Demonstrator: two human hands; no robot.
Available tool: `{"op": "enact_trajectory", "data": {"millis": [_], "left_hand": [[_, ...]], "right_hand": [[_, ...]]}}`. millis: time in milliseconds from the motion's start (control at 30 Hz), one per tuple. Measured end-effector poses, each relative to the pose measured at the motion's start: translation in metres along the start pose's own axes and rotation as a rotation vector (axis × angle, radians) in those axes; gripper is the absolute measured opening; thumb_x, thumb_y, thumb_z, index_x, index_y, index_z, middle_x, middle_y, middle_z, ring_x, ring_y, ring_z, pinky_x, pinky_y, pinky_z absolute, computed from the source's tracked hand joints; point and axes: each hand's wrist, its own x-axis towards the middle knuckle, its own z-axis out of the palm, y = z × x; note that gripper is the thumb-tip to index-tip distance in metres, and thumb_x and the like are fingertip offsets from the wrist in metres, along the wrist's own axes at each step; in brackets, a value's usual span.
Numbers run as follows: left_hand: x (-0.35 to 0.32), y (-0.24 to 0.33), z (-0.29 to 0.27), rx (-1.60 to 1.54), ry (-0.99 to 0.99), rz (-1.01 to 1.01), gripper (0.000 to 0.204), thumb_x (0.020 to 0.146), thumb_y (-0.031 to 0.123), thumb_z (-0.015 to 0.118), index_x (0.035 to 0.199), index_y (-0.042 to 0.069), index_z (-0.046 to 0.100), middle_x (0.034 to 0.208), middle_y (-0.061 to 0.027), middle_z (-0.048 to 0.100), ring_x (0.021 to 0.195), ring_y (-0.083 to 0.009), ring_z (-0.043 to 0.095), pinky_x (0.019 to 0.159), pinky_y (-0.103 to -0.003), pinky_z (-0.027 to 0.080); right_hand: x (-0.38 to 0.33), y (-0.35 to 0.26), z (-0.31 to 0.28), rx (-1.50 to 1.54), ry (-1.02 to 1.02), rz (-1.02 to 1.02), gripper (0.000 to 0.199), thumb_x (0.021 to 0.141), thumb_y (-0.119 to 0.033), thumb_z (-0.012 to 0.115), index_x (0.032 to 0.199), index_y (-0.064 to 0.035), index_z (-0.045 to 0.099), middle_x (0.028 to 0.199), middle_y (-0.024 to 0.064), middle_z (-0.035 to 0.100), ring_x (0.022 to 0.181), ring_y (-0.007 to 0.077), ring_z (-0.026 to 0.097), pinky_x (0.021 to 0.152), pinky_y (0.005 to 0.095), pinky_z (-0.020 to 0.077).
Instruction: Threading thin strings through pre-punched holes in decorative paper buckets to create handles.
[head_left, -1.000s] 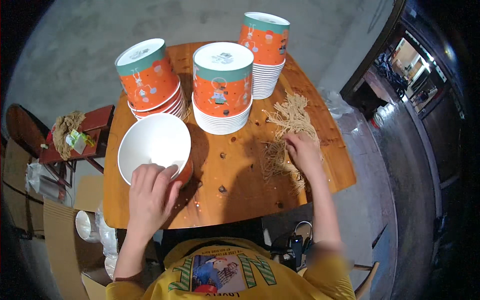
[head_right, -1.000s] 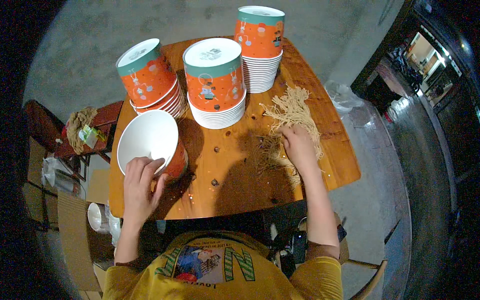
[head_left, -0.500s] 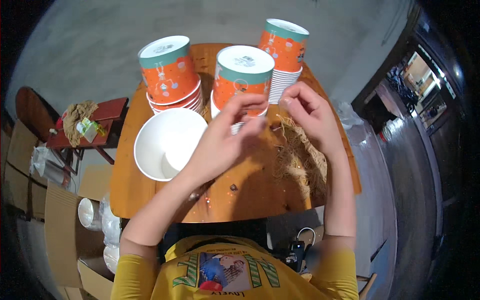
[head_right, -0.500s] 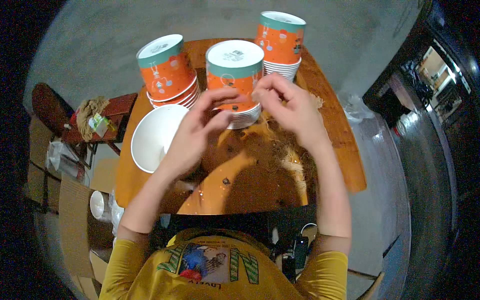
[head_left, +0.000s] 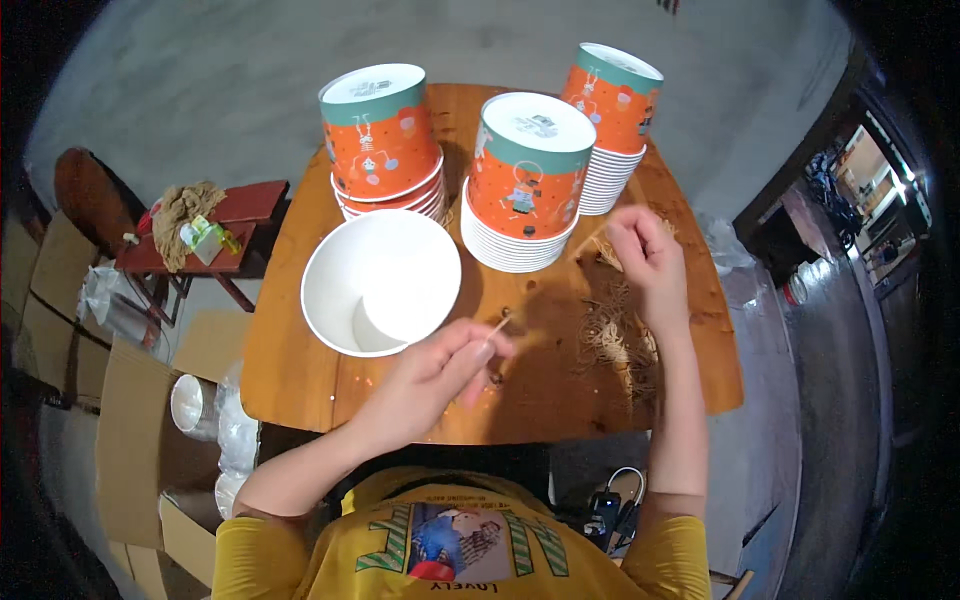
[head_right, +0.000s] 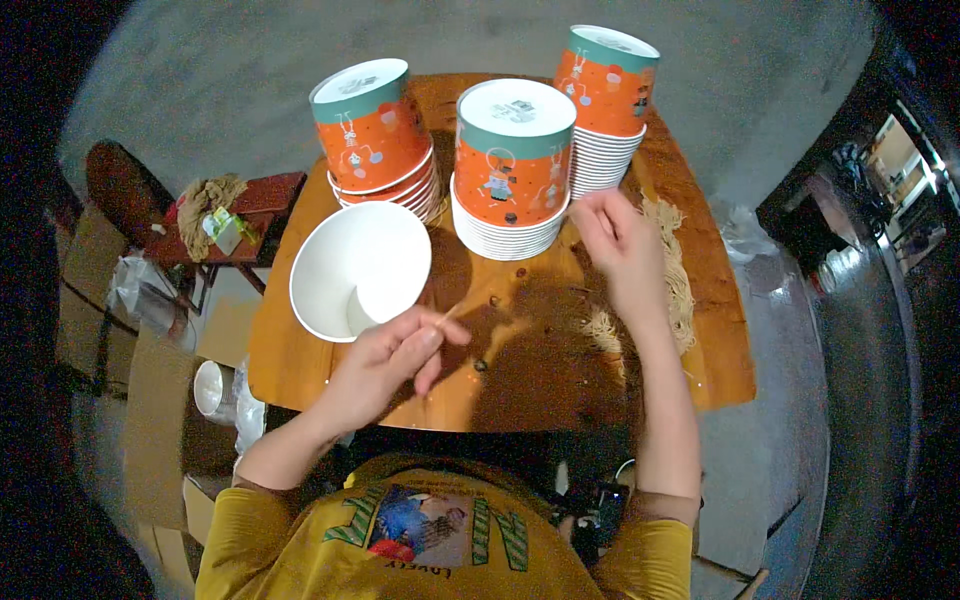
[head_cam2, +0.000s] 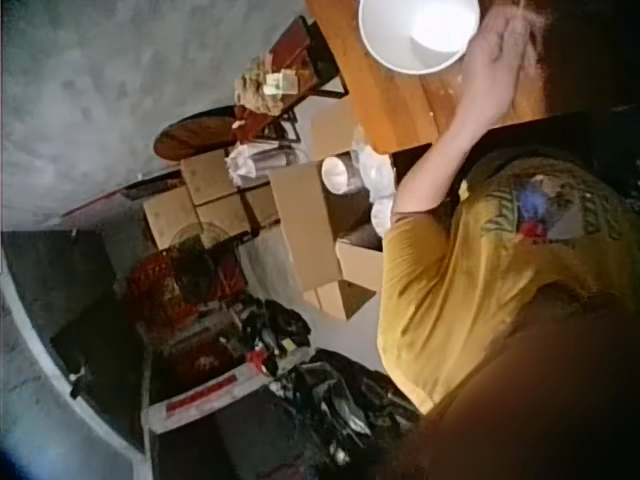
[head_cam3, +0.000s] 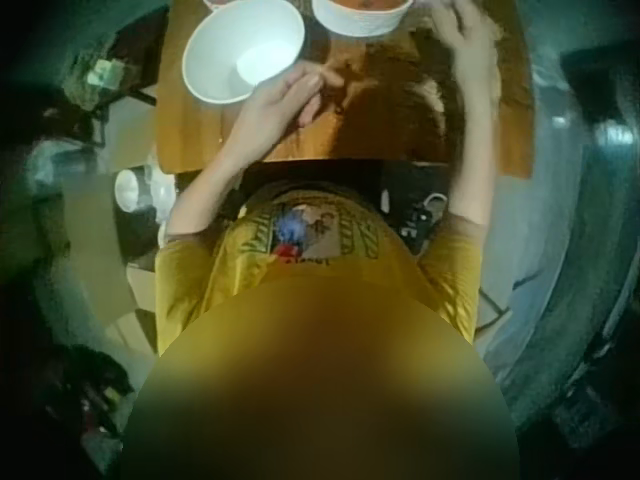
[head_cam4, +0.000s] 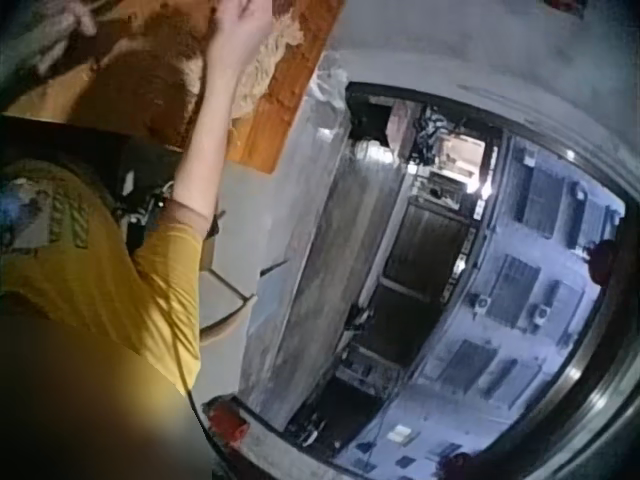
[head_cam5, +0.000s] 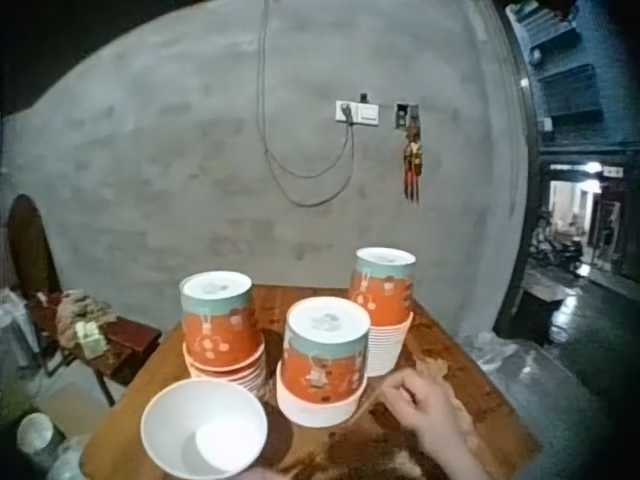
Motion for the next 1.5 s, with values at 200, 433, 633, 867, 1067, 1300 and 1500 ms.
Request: {"op": "enact_trajectory", "data": {"millis": [200, 433, 633, 867, 1067, 1300, 1500], "left_hand": [[-0.035, -0.011, -0.010, 0.442, 0.149, -0.108, 0.018, 0.097, 0.022, 0.050, 0.094, 0.004, 0.050, 0.066, -0.0064, 0.054, 0.057, -0.0183, 0.057, 0.054, -0.032, 0.045], [-0.054, -0.015, -0.021, 0.934, 0.237, 0.164, 0.016, 0.089, 0.018, 0.060, 0.089, 0.004, 0.052, 0.074, -0.0131, 0.061, 0.069, -0.0320, 0.062, 0.059, -0.039, 0.048], [-0.045, -0.009, -0.006, 1.172, 0.323, 0.471, 0.019, 0.085, 0.015, 0.064, 0.073, 0.006, 0.052, 0.062, -0.0075, 0.053, 0.059, -0.0241, 0.056, 0.054, -0.035, 0.045], [-0.069, -0.011, -0.027, 0.912, 0.225, 0.316, 0.016, 0.086, 0.014, 0.063, 0.079, 0.003, 0.053, 0.068, -0.0114, 0.055, 0.064, -0.0292, 0.058, 0.058, -0.038, 0.047], [-0.078, -0.009, -0.037, 0.988, 0.210, 0.233, 0.015, 0.085, 0.013, 0.064, 0.083, 0.002, 0.054, 0.069, -0.0115, 0.055, 0.065, -0.0302, 0.057, 0.058, -0.038, 0.046], [-0.072, -0.002, -0.031, 1.269, 0.162, 0.414, 0.013, 0.080, 0.012, 0.066, 0.081, 0.005, 0.055, 0.064, -0.0060, 0.052, 0.060, -0.0231, 0.054, 0.054, -0.035, 0.043], [-0.072, -0.007, -0.041, 1.236, 0.166, 0.423, 0.015, 0.077, 0.012, 0.067, 0.081, 0.006, 0.054, 0.066, -0.0049, 0.052, 0.064, -0.0225, 0.055, 0.058, -0.034, 0.044]], "right_hand": [[-0.035, 0.051, 0.007, -0.282, -0.202, 0.015, 0.006, 0.082, -0.007, 0.059, 0.084, -0.0037, 0.055, 0.074, 0.0112, 0.051, 0.065, 0.0226, 0.046, 0.064, 0.0321, 0.0409], [-0.063, -0.023, 0.049, -0.443, -0.071, -0.270, 0.023, 0.078, -0.006, 0.063, 0.100, -0.0036, 0.057, 0.100, 0.0146, 0.057, 0.098, 0.0307, 0.054, 0.086, 0.0394, 0.0445], [-0.103, -0.065, 0.092, 0.201, -0.575, 0.012, 0.018, 0.090, -0.014, 0.053, 0.105, -0.0041, 0.055, 0.105, 0.0209, 0.059, 0.096, 0.0305, 0.061, 0.080, 0.0357, 0.0486], [-0.111, -0.051, 0.092, 0.193, -0.765, 0.091, 0.018, 0.092, -0.022, 0.054, 0.099, -0.0058, 0.057, 0.081, 0.0193, 0.063, 0.076, 0.0347, 0.065, 0.068, 0.0418, 0.0501], [-0.112, -0.038, 0.103, 0.098, -0.659, -0.078, 0.020, 0.089, -0.013, 0.057, 0.104, -0.0004, 0.058, 0.084, 0.0123, 0.064, 0.073, 0.0242, 0.064, 0.068, 0.0304, 0.0491], [-0.122, -0.067, 0.119, 0.477, -0.684, 0.261, 0.022, 0.088, -0.008, 0.058, 0.108, 0.0021, 0.055, 0.090, 0.0069, 0.065, 0.081, 0.0130, 0.061, 0.075, 0.0271, 0.0485], [-0.120, -0.069, 0.114, 0.451, -0.724, 0.396, 0.018, 0.089, -0.009, 0.058, 0.104, 0.0010, 0.058, 0.087, 0.0058, 0.065, 0.082, 0.0094, 0.059, 0.074, 0.0260, 0.0475]]}}
